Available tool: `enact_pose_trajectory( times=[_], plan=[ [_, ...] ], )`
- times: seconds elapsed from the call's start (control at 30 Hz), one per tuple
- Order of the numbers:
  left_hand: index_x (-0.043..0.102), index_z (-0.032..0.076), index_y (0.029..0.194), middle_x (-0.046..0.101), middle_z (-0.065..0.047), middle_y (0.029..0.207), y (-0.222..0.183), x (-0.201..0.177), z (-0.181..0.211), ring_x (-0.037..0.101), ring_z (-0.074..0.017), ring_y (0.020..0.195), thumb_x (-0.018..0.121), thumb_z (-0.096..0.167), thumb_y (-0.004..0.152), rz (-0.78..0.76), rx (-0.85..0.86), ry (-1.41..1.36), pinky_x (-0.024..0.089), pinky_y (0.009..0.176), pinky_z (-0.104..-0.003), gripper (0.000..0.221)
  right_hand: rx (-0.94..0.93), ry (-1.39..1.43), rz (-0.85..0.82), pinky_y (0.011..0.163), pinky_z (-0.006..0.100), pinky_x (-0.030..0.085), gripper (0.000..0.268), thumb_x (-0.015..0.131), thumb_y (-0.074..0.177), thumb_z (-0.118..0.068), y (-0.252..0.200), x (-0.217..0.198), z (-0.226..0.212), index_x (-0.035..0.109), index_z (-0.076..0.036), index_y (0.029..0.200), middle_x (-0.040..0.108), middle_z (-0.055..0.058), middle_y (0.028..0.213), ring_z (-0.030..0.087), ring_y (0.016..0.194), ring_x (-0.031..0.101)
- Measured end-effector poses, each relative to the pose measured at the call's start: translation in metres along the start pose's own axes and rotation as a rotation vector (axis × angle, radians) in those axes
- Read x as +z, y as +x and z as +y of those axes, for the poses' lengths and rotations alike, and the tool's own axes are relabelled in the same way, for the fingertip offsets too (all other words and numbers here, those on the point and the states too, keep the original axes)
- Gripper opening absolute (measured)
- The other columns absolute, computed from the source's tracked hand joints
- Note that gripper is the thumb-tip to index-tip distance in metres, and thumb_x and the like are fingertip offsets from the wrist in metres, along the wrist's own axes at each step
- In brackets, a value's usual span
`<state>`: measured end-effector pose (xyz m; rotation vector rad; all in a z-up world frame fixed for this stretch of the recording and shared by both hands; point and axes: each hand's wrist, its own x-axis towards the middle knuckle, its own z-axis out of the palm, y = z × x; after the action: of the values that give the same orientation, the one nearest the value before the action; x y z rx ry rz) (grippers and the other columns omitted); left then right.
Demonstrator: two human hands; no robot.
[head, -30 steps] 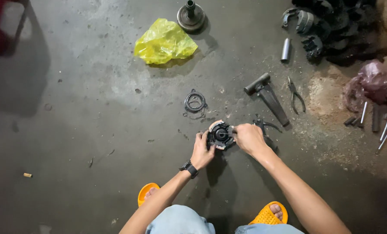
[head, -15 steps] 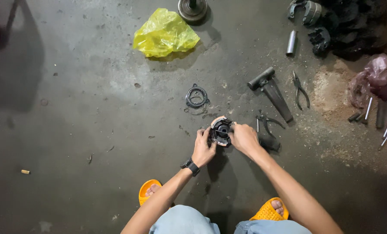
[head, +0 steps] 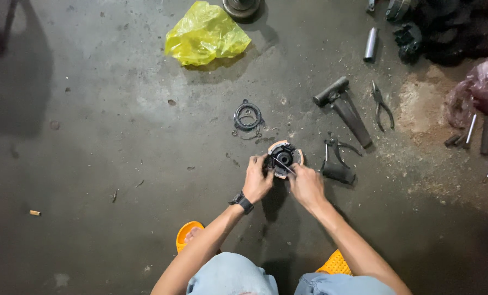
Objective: Assembling and repairing motorcycle centrifugal clutch components on the floor of a workshop.
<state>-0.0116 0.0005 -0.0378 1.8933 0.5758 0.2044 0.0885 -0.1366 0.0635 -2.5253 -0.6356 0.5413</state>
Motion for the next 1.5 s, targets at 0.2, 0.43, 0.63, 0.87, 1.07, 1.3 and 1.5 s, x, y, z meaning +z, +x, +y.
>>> enact_pose_trajectory(
  times=[0.2, 0.43, 0.63, 0.87, 1.07, 1.3, 1.5],
  plan=[
    [0.047, -0.003, 0.141, 0.05, -0.027, 0.12, 0.038, -0.024, 0.036, 0.057, -0.0476, 0.108, 0.074, 0.003, 0.075, -0.084, 0.051, 0.095, 0.05, 0.094, -0.048, 0.071, -0.049, -0.194, -0.024, 0.07, 0.053, 0.055, 0.018, 0.066, 0.088, -0.016, 0.015, -0.043, -0.013, 0.078, -0.008, 0.099, 0.071, 0.02, 0.084, 0.044, 0.077, 0.068],
    [0.055, 0.005, 0.139, 0.053, -0.025, 0.12, 0.047, -0.02, 0.027, 0.061, -0.0449, 0.108, 0.075, 0.002, 0.074, -0.165, -0.007, 0.123, 0.053, 0.094, -0.047, 0.067, -0.224, -0.291, -0.116, 0.071, 0.053, 0.056, 0.014, 0.064, 0.086, -0.011, 0.046, -0.02, 0.014, 0.076, -0.008, 0.092, 0.072, 0.018, 0.086, 0.041, 0.078, 0.07],
    [0.057, 0.003, 0.134, 0.052, -0.028, 0.121, 0.044, -0.01, 0.013, 0.058, -0.0485, 0.107, 0.077, 0.001, 0.073, -0.116, -0.026, 0.105, 0.052, 0.094, -0.049, 0.064, -0.493, -0.69, -0.291, 0.07, 0.046, 0.056, 0.012, 0.066, 0.081, -0.015, 0.1, -0.003, -0.022, 0.075, -0.012, 0.073, 0.074, 0.016, 0.082, 0.034, 0.078, 0.074],
    [0.06, 0.002, 0.125, 0.056, -0.025, 0.117, 0.045, -0.008, 0.006, 0.06, -0.0462, 0.106, 0.077, 0.003, 0.078, -0.084, 0.041, 0.09, 0.052, 0.092, -0.048, 0.05, -0.801, -1.108, -0.53, 0.109, 0.057, 0.032, 0.022, 0.067, 0.088, -0.031, 0.162, 0.022, -0.068, 0.082, -0.016, 0.091, 0.076, 0.006, 0.097, 0.032, 0.116, 0.06],
    [0.059, 0.005, 0.137, 0.056, -0.024, 0.114, 0.047, -0.016, 0.021, 0.061, -0.0433, 0.103, 0.078, 0.003, 0.075, -0.115, -0.035, 0.072, 0.053, 0.09, -0.047, 0.065, -0.528, -0.929, -0.44, 0.103, 0.056, 0.041, 0.016, 0.067, 0.087, -0.022, 0.152, -0.036, -0.035, 0.081, -0.014, 0.091, 0.076, 0.012, 0.099, 0.033, 0.108, 0.066],
    [0.059, 0.006, 0.136, 0.056, -0.023, 0.116, 0.046, -0.013, 0.014, 0.062, -0.0418, 0.104, 0.081, 0.003, 0.074, -0.109, -0.032, 0.062, 0.053, 0.091, -0.046, 0.067, -0.181, -0.184, -0.264, 0.074, 0.052, 0.057, 0.019, 0.07, 0.085, -0.02, 0.065, -0.064, -0.001, 0.078, -0.01, 0.098, 0.072, 0.023, 0.083, 0.043, 0.08, 0.071],
    [0.059, 0.008, 0.137, 0.057, -0.021, 0.116, 0.046, -0.014, 0.019, 0.063, -0.0406, 0.103, 0.08, 0.002, 0.073, -0.124, -0.058, 0.075, 0.054, 0.09, -0.046, 0.067, -0.134, -0.265, -0.319, 0.075, 0.053, 0.055, 0.019, 0.072, 0.088, -0.024, 0.054, -0.044, 0.004, 0.077, -0.01, 0.101, 0.071, 0.024, 0.083, 0.044, 0.083, 0.07]
  ],
)
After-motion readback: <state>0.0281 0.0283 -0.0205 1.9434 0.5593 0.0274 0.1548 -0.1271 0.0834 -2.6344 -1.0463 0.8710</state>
